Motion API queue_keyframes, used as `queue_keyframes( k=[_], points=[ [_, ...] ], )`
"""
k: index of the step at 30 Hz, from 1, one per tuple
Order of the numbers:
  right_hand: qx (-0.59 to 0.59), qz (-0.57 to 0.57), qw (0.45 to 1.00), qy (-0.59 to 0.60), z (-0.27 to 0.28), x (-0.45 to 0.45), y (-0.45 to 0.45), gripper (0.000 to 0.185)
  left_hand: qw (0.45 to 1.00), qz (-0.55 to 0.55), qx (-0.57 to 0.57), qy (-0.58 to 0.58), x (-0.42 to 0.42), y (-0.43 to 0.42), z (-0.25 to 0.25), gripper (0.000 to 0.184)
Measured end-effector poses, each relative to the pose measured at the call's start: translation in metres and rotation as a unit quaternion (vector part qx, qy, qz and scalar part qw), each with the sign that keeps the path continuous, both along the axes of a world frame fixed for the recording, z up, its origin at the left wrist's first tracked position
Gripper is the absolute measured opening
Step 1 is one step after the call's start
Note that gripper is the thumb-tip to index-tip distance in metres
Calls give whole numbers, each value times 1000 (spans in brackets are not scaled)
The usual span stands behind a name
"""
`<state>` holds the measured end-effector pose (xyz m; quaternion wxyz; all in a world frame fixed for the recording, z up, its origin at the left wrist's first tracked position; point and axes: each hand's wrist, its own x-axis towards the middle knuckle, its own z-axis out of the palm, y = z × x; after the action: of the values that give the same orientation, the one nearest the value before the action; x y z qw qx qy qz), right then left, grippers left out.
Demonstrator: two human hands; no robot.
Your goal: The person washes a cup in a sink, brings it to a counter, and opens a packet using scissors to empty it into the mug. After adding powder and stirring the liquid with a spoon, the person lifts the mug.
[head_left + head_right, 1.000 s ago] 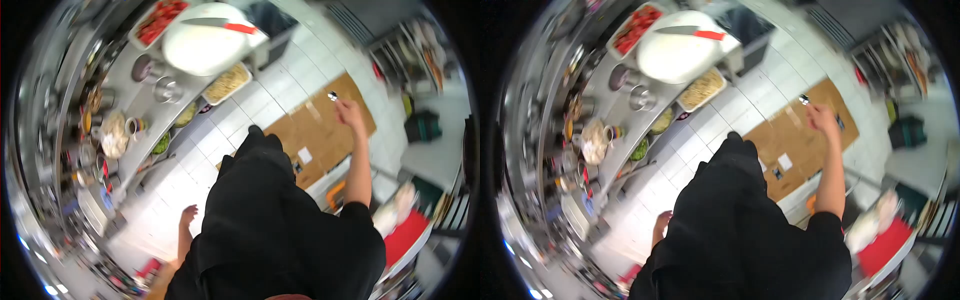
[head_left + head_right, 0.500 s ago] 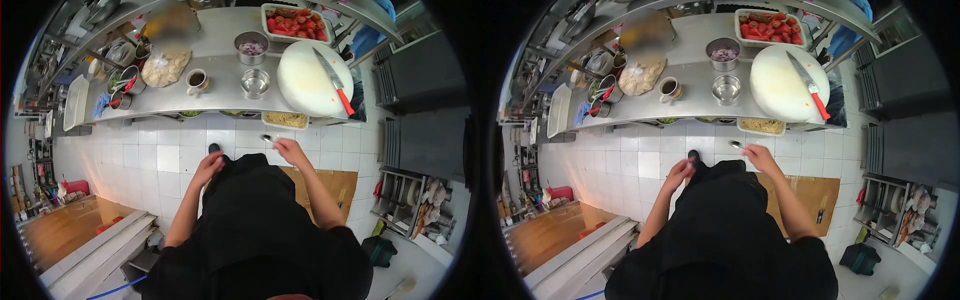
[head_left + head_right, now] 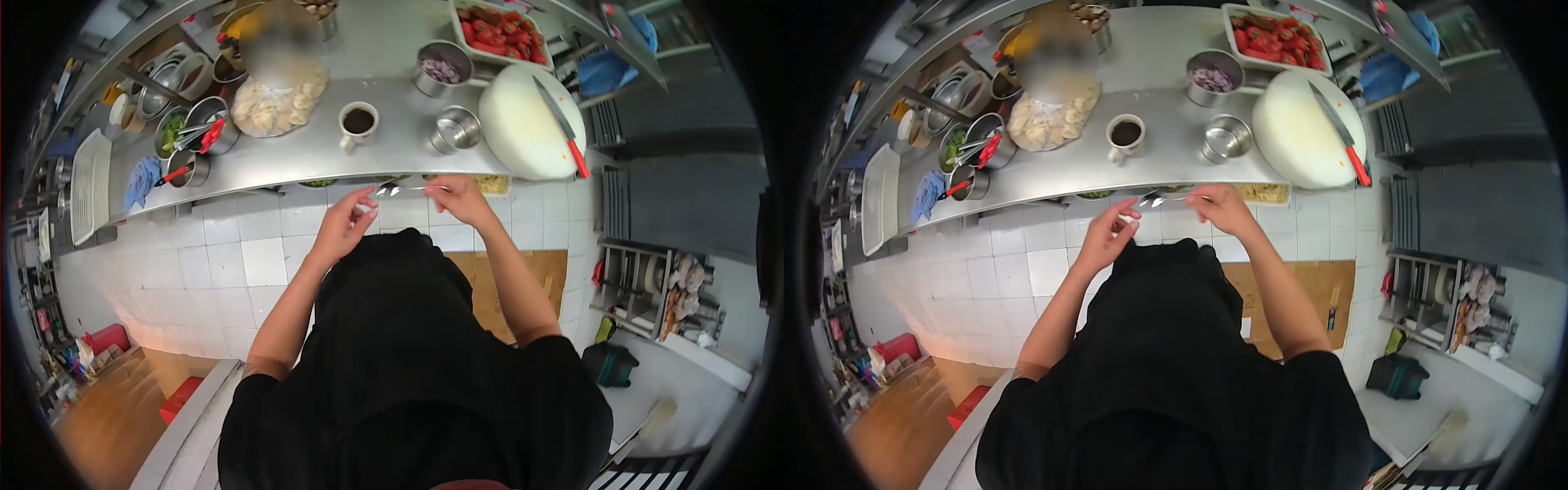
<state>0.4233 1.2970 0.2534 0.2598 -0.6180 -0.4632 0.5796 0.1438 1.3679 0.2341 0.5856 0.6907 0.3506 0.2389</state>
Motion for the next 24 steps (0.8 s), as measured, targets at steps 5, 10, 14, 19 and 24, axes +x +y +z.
queue_keyframes(
  k=[5,10,14,19,24],
  points=[
    [237,-157,909,-306,31,-19,54,19,995,48,-21,82,-56,18,-85,49],
    [273,-34,861,-427,43,-42,144,22,993,77,24,83,-37,52,-87,49],
    [234,55,864,-442,6,-52,183,20,987,139,38,75,-6,78,-88,53],
    [174,169,858,-452,-18,-43,201,18,982,178,14,59,14,92,-86,56],
    [291,119,811,-494,-25,-35,218,20,981,187,15,58,14,85,-97,52]
  ],
)
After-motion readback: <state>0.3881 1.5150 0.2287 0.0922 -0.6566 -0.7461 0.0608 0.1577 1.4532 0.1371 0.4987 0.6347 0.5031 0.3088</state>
